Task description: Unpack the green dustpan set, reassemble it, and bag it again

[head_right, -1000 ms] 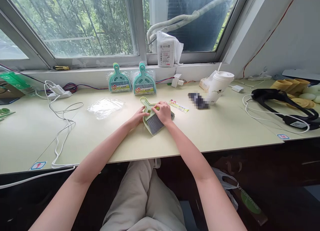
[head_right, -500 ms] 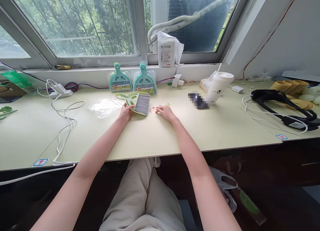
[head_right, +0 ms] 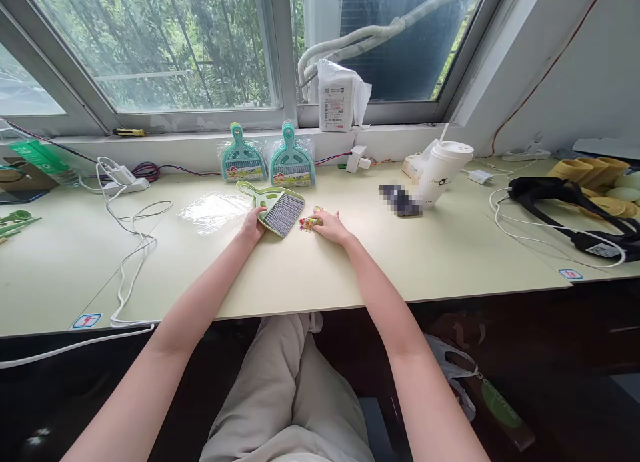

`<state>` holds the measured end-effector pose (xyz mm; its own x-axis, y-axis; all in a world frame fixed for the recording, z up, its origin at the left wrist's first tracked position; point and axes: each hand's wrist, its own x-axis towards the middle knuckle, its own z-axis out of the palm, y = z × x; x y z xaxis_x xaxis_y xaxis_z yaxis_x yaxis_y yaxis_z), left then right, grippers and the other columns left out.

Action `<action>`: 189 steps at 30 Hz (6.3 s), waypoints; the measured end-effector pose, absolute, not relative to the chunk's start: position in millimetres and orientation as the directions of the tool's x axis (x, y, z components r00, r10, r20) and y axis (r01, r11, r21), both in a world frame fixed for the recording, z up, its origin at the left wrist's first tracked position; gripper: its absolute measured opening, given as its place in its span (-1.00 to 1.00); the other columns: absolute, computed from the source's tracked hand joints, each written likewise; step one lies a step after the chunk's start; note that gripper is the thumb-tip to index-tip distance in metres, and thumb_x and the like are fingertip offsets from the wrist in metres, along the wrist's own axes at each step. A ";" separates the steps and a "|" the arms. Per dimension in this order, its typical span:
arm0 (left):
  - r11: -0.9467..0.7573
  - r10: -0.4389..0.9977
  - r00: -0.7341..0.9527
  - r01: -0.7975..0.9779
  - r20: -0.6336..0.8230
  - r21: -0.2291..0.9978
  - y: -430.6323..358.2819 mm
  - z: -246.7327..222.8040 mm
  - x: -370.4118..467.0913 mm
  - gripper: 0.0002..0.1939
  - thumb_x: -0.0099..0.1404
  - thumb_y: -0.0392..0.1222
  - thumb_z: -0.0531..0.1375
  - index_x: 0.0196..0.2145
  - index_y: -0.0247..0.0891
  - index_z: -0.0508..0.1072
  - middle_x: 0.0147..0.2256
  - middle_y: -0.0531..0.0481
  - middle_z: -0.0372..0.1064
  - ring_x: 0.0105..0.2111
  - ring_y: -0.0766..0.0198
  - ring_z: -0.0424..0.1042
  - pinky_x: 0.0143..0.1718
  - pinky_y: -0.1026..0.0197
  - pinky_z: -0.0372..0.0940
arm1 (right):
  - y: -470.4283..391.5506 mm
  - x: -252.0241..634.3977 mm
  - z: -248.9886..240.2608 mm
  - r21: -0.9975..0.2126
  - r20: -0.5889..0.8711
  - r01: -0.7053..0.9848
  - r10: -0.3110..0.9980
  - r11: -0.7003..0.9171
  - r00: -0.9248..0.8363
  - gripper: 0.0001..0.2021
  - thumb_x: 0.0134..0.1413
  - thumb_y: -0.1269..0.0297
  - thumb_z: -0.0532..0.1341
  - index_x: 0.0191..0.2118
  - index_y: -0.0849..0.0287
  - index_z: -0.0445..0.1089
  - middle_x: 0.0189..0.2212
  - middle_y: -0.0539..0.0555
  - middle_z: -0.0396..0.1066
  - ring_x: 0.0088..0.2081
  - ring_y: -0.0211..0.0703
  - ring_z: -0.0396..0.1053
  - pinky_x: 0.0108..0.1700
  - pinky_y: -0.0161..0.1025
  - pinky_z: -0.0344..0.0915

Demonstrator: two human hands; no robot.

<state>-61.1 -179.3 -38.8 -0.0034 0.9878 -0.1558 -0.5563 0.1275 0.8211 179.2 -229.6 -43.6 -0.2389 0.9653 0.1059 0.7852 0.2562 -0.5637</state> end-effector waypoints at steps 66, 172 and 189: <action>0.008 0.986 0.164 -0.142 0.016 0.990 -183.0 -19.2 -72.3 -0.69 0.27 0.01 0.18 -0.13 -0.21 0.49 -0.22 -0.16 0.49 -0.03 -0.01 0.43 -0.10 0.04 0.39 | -240.0 145.5 -37.1 -0.911 -0.021 -0.410 0.990 0.038 0.138 -0.86 0.07 0.48 0.27 -0.24 0.16 0.38 -0.31 0.01 0.57 -0.32 -0.22 0.56 -0.03 -0.09 0.52; -0.151 0.892 0.362 -0.325 0.271 0.933 -224.7 -12.2 -24.0 -0.29 0.19 0.12 0.29 0.22 -0.14 0.25 0.12 -0.13 0.39 0.17 -0.06 0.31 0.19 -0.08 0.20 | -251.7 136.7 -24.4 -0.898 0.151 -0.371 0.957 0.238 0.249 -0.68 0.01 0.17 0.33 -0.14 0.10 0.28 -0.04 0.09 0.46 0.04 -0.10 0.43 0.02 -0.11 0.48; 0.028 0.861 0.496 -0.267 0.113 0.963 -217.6 -28.7 -15.3 -0.35 0.13 0.09 0.34 0.14 -0.08 0.33 0.16 -0.13 0.33 0.21 -0.09 0.26 0.20 -0.18 0.12 | -251.8 141.0 -26.3 -0.913 0.169 -0.291 0.915 0.285 0.367 -0.52 0.05 0.16 0.28 0.04 -0.02 0.09 -0.03 0.09 0.42 0.03 -0.15 0.42 -0.04 -0.13 0.49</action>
<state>-15.3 -217.6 -28.7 0.4964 0.8607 0.1129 -0.2674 0.0279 0.9632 141.0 -251.8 -26.3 0.3672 0.9148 0.1686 -0.2907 0.2850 -0.9134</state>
